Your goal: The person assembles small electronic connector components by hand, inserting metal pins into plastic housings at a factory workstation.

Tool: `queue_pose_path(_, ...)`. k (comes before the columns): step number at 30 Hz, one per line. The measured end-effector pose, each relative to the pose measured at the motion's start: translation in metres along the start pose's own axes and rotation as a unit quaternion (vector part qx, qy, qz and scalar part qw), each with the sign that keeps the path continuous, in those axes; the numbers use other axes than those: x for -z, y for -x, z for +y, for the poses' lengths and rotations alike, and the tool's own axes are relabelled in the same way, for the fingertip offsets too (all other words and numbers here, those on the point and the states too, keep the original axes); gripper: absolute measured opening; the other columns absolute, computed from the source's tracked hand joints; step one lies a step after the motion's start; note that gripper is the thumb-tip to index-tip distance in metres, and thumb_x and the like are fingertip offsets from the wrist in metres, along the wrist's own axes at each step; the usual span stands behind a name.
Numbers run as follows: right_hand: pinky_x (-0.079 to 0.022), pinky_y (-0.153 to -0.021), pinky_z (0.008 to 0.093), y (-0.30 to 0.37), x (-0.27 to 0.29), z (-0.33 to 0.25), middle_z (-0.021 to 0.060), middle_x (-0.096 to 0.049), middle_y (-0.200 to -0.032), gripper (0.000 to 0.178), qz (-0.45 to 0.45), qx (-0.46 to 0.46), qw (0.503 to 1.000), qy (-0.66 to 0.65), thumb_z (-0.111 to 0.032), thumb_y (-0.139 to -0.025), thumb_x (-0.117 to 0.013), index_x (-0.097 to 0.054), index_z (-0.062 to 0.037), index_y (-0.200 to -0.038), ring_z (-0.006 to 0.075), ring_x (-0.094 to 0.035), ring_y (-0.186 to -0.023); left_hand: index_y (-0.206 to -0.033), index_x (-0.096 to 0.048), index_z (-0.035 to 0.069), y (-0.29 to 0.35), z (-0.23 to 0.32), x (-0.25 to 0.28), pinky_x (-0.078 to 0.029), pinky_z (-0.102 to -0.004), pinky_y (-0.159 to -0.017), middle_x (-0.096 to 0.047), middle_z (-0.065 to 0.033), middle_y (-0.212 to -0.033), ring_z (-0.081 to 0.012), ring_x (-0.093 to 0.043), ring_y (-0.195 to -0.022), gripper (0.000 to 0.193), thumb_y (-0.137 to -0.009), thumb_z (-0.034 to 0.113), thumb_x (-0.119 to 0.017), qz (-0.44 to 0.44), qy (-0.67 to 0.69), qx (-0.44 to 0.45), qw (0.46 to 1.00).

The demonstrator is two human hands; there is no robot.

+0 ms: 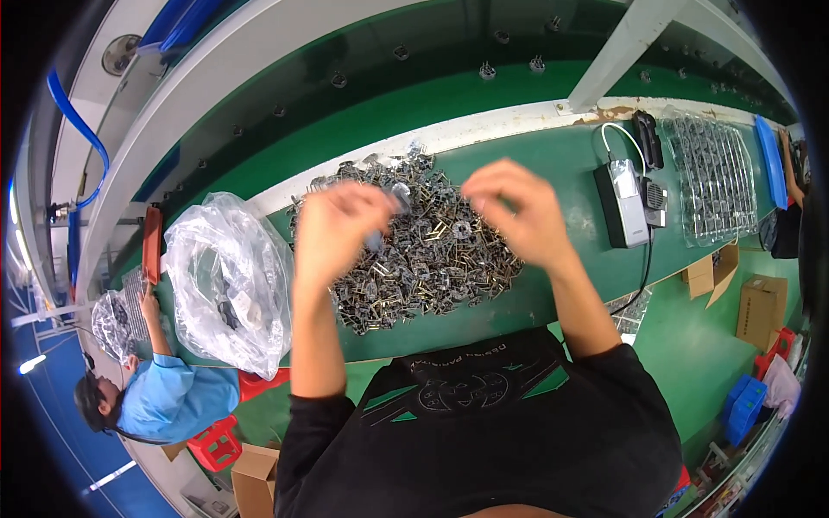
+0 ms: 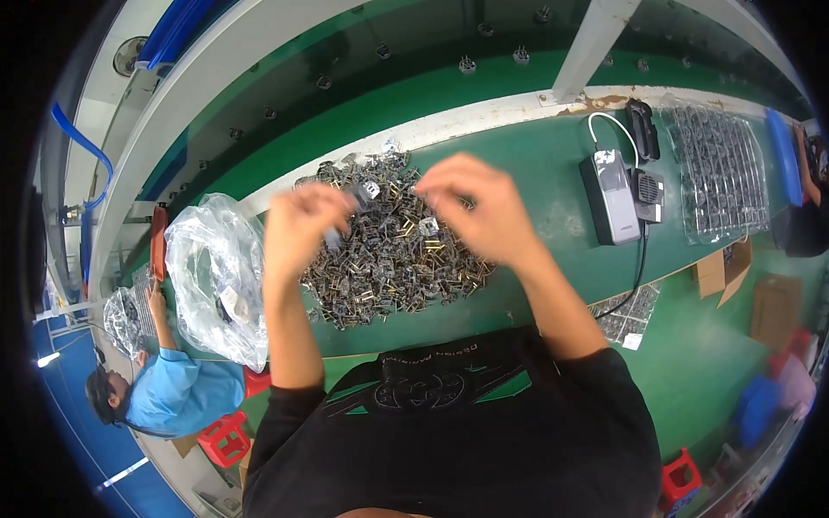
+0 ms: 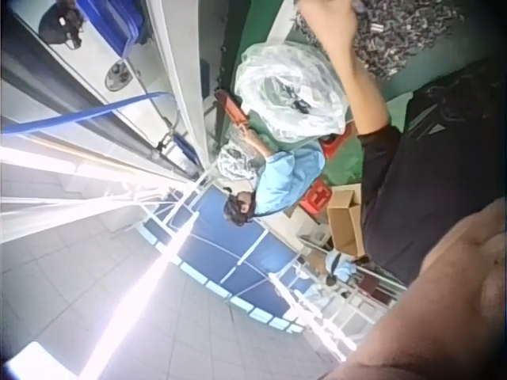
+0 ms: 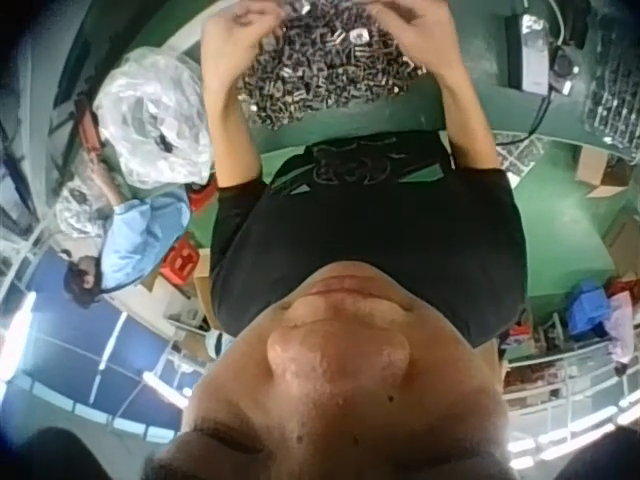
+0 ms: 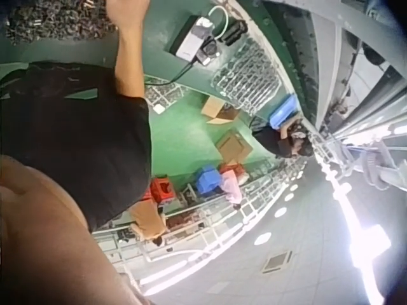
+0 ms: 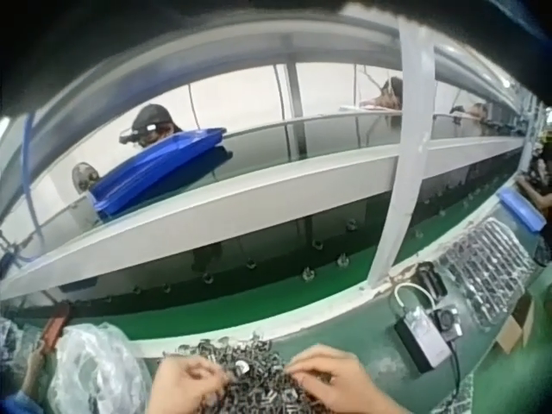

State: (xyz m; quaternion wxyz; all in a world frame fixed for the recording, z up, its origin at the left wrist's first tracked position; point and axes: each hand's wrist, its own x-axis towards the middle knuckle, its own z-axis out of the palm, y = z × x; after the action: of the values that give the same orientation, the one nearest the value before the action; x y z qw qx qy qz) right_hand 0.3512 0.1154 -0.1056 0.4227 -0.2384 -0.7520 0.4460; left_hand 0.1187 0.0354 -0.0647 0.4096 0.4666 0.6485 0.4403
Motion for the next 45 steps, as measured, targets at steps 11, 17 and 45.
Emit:
queue_pose_path(11,-0.050,-0.081,0.0401,-0.050,-0.031,0.063,0.0108,-0.064,-0.098,0.036,-0.137,-0.140,0.952,0.237,-0.036,-0.081,-0.069,-0.066,-0.0096,-0.106,0.0285,-0.063,-0.094,-0.079,-0.070,0.000,-0.162,-0.107,0.094,-0.030,-0.0249,-0.040,-0.059,-0.0005,-0.059,-0.0069,-0.042,-0.045,0.023,-0.079,0.023,-0.073,0.114,-0.254,0.073,0.958)
queue_pose_path(17,-0.049,-0.078,0.0387,-0.040,-0.024,0.076,0.0110,-0.062,-0.099,0.023,-0.104,-0.176,0.965,0.165,-0.008,-0.080,-0.059,-0.067,-0.0065,-0.102,0.0296,-0.062,-0.086,-0.104,-0.065,-0.007,-0.130,-0.075,0.084,-0.038,-0.0238,-0.044,-0.064,-0.0054,-0.065,-0.0088,-0.050,-0.050,0.048,-0.072,0.025,-0.081,0.117,-0.155,0.097,0.976)
queue_pose_path(45,-0.053,-0.073,0.0248,-0.014,-0.061,-0.024,0.0101,-0.060,-0.099,0.015,0.031,-0.095,0.955,-0.280,0.009,-0.081,-0.066,-0.066,0.0046,-0.096,0.0143,-0.062,-0.088,-0.118,-0.057,-0.010,0.031,-0.011,-0.021,-0.055,-0.0278,-0.084,-0.058,-0.0121,-0.111,-0.0178,-0.061,-0.100,0.046,-0.073,-0.016,-0.068,-0.003,0.395,-0.008,0.919)
